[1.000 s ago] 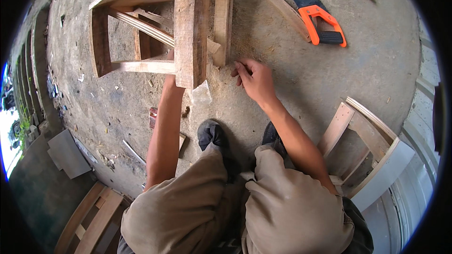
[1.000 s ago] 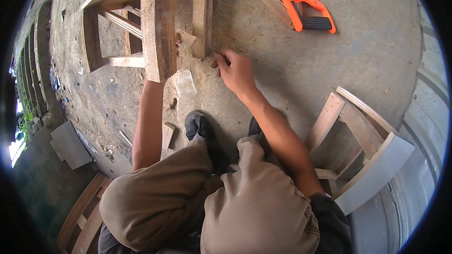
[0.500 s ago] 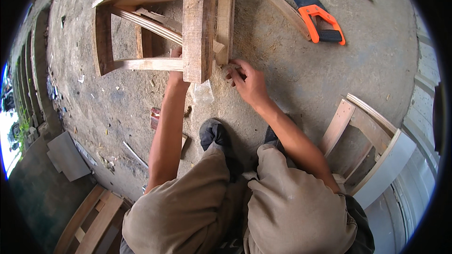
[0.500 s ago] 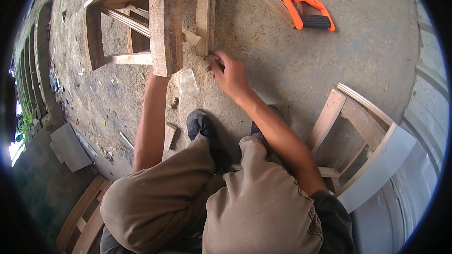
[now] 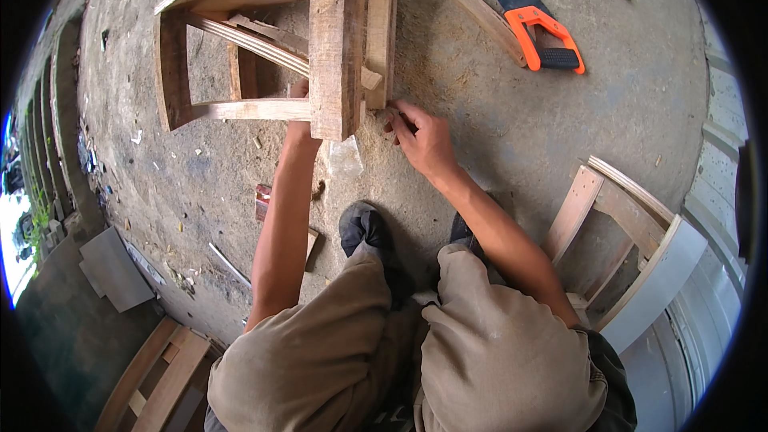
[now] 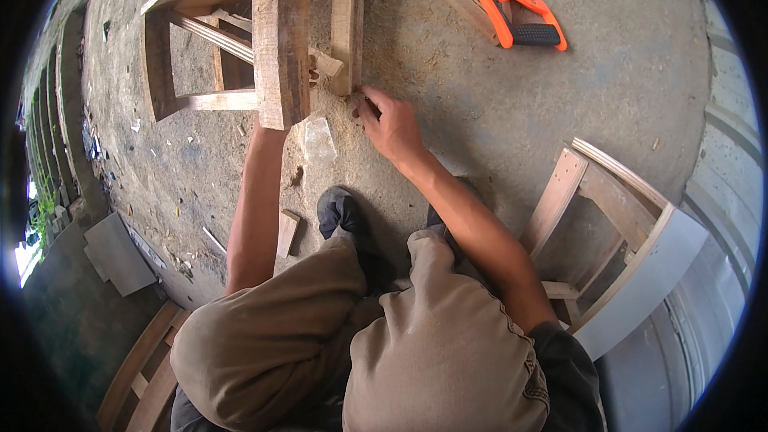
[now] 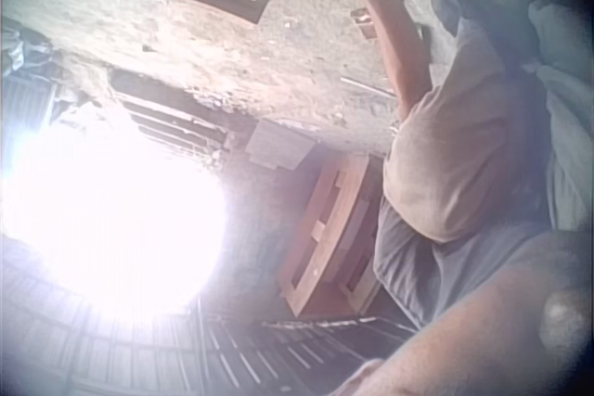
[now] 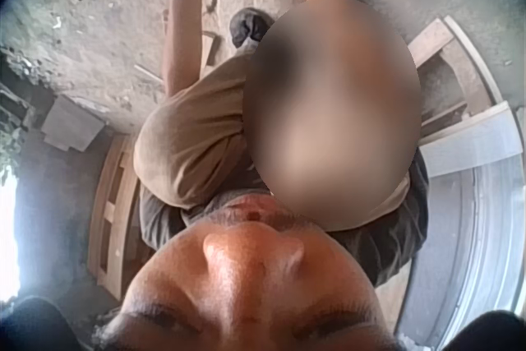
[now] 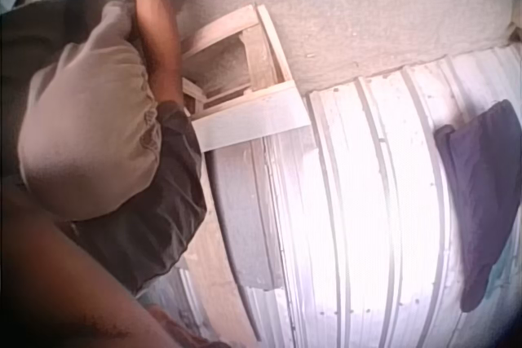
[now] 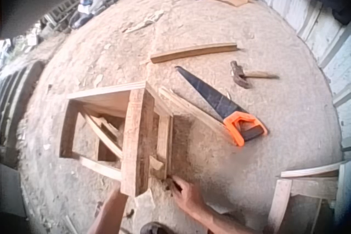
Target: The person sits on the floor and uses a hand saw to cut a thin wooden strip. They then assemble the cut piece into a small wooden box frame, fitting it into place and securing it with a hammer and nails.
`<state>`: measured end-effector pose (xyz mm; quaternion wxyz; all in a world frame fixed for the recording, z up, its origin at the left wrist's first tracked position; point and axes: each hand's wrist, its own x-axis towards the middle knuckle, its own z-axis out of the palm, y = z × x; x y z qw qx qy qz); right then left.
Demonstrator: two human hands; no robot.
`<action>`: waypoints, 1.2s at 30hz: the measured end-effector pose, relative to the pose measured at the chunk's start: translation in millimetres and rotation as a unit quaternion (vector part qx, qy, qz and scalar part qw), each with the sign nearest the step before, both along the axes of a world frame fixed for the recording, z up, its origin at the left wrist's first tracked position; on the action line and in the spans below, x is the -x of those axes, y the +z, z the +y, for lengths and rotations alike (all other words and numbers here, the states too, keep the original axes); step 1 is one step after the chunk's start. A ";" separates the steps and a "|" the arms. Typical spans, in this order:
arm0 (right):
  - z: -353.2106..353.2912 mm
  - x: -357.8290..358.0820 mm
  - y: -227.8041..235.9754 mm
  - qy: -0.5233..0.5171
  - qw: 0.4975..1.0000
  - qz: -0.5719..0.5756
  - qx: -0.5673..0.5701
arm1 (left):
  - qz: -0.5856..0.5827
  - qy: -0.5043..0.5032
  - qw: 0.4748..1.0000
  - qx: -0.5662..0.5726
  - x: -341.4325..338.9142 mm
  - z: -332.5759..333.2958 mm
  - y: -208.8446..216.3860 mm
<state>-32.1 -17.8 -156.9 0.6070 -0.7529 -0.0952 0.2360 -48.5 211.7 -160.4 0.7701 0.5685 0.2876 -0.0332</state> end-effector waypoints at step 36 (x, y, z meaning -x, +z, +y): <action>-1.3 1.5 -9.7 -0.016 0.999 -0.039 -0.006 | -0.026 0.066 0.997 -0.031 -9.9 -38.4 1.4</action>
